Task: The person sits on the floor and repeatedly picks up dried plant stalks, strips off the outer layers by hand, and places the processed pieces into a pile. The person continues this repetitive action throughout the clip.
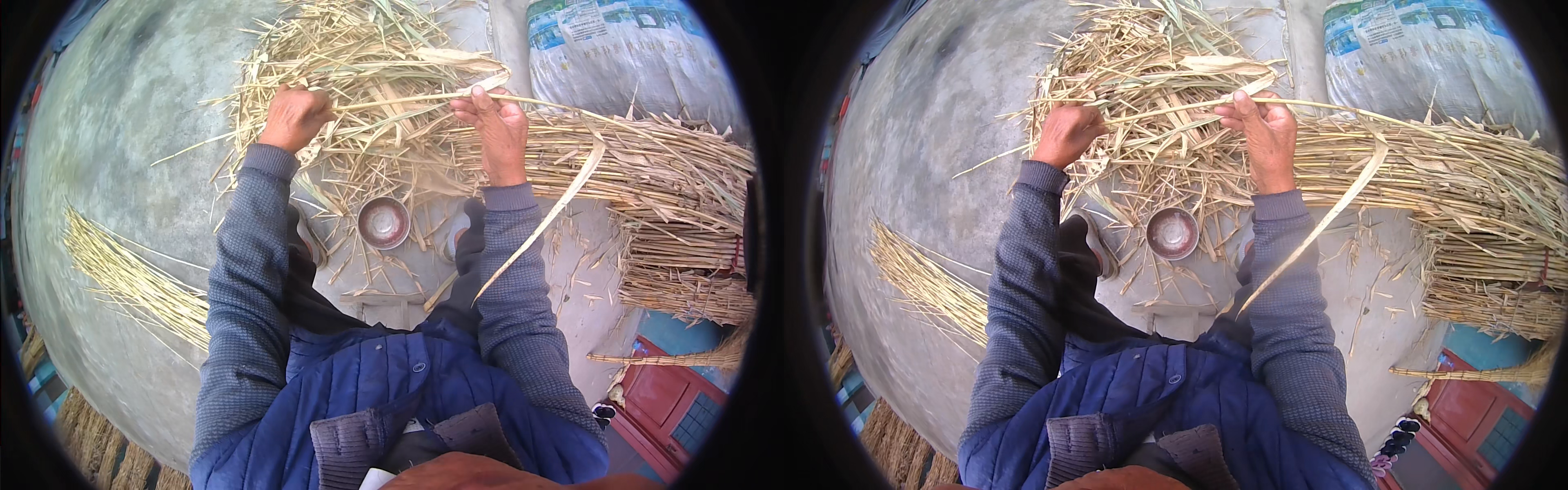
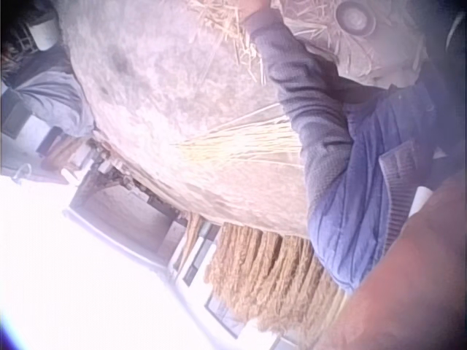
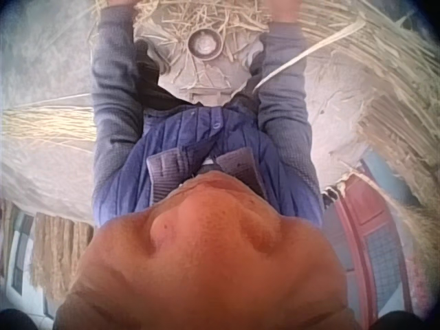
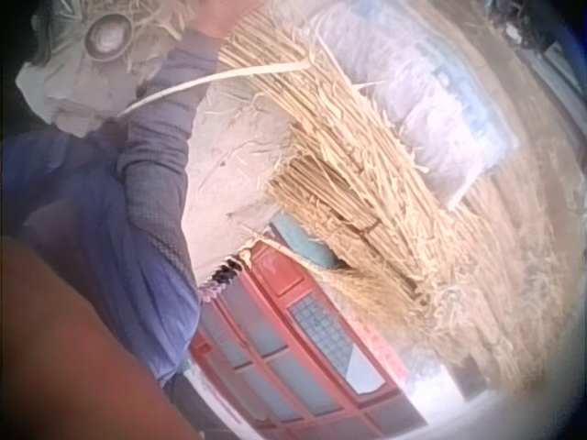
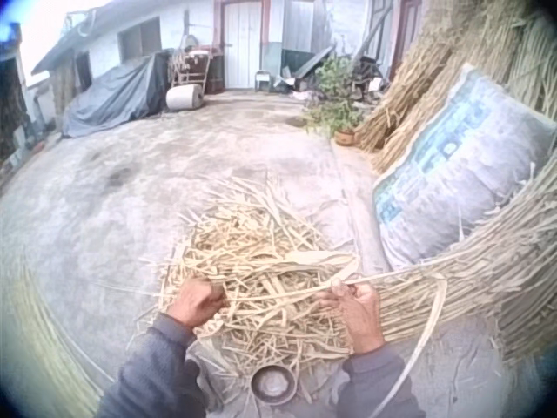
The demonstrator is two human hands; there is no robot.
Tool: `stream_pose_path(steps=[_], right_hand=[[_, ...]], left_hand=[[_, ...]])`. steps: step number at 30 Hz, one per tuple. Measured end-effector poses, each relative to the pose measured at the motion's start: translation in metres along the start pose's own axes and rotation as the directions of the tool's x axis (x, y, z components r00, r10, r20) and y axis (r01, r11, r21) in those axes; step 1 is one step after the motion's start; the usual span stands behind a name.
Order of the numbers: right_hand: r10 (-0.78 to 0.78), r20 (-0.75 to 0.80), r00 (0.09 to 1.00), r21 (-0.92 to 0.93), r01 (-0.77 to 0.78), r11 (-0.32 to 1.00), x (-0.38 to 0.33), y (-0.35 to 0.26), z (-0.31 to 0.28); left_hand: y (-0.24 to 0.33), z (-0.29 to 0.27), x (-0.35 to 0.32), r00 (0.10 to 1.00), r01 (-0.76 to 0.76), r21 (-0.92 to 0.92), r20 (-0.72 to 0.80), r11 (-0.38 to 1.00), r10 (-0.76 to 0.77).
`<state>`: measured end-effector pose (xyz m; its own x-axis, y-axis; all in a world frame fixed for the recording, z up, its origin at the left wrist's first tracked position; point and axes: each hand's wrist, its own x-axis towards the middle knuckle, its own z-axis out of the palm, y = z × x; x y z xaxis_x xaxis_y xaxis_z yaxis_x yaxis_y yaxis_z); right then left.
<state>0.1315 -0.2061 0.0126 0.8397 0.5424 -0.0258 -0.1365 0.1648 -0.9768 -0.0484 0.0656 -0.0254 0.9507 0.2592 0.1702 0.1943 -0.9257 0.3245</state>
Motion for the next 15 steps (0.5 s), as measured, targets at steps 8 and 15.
stream_pose_path(steps=[8,15], right_hand=[[-0.001,0.109,0.994,0.056,-0.005,0.998,-0.005,0.011,0.018],[-0.052,0.188,0.981,0.026,0.048,0.999,-0.010,0.006,0.021]], left_hand=[[0.052,0.018,0.011,0.996,-0.074,-0.519,-0.081,0.852,0.037],[0.070,0.013,0.017,0.953,0.297,-0.837,0.230,0.460,-0.196]])
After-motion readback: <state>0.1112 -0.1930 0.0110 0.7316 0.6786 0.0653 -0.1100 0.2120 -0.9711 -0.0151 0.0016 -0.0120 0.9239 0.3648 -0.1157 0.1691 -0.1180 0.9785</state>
